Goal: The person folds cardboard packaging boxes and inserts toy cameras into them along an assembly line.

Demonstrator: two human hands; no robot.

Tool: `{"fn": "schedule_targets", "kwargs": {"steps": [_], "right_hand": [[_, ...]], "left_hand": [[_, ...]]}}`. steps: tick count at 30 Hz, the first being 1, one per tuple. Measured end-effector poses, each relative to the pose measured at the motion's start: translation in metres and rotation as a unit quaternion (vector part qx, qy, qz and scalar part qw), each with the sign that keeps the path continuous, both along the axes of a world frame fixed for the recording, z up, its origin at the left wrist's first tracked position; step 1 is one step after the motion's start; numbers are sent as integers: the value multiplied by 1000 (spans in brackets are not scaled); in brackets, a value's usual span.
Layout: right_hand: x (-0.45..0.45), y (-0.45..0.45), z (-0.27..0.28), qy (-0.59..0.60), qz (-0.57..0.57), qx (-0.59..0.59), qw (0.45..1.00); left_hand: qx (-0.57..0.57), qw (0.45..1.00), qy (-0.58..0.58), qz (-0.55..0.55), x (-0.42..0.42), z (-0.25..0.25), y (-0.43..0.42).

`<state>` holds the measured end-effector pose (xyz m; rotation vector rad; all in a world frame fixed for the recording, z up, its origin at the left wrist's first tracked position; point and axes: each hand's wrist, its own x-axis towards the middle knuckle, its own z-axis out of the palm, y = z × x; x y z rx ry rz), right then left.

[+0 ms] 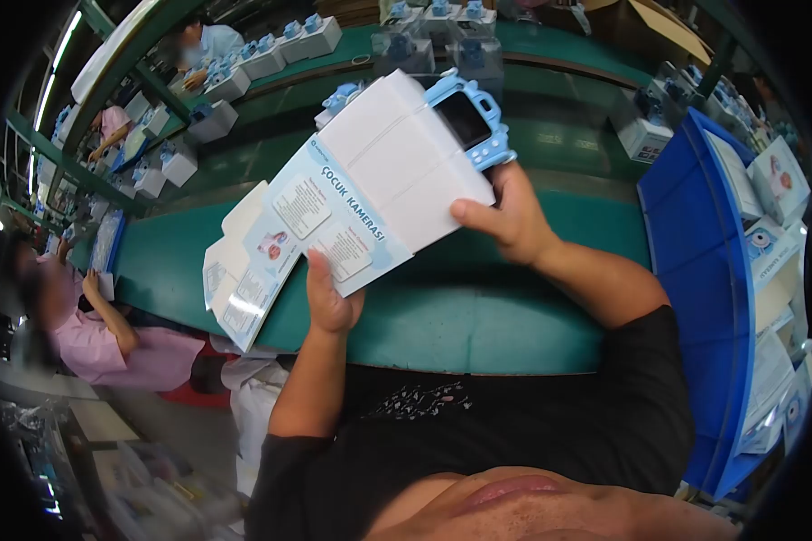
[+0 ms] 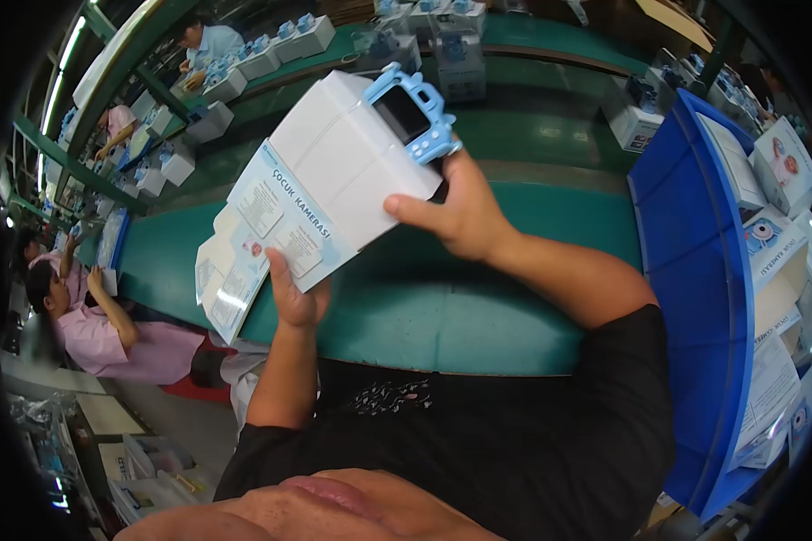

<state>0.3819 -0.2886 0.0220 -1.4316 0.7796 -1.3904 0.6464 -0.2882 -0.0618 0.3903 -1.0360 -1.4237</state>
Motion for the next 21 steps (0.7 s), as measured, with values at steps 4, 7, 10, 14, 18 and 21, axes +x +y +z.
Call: {"fn": "schedule_targets", "kwargs": {"steps": [4,7,10,14,18,21], "right_hand": [[7,1,-4,16,12,-57,998],[13,3,2,163,36,-83,983],[18,-4,-13,240,25,-56,969],[-16,-31,-2,212,-70,-52,973],[-83,-79,18,343,-352,-56,869],[-149,-131,-7,415,-550,-21,724]], "left_hand": [[0,999,23,-40,5,-4,0],[-8,997,-20,-79,0,-3,-9],[31,986,-157,-55,-1,-1,-13],[-15,937,-349,3,20,29,-23],[-145,730,-630,220,120,62,-5],[-137,506,-801,289,199,38,-18]]}}
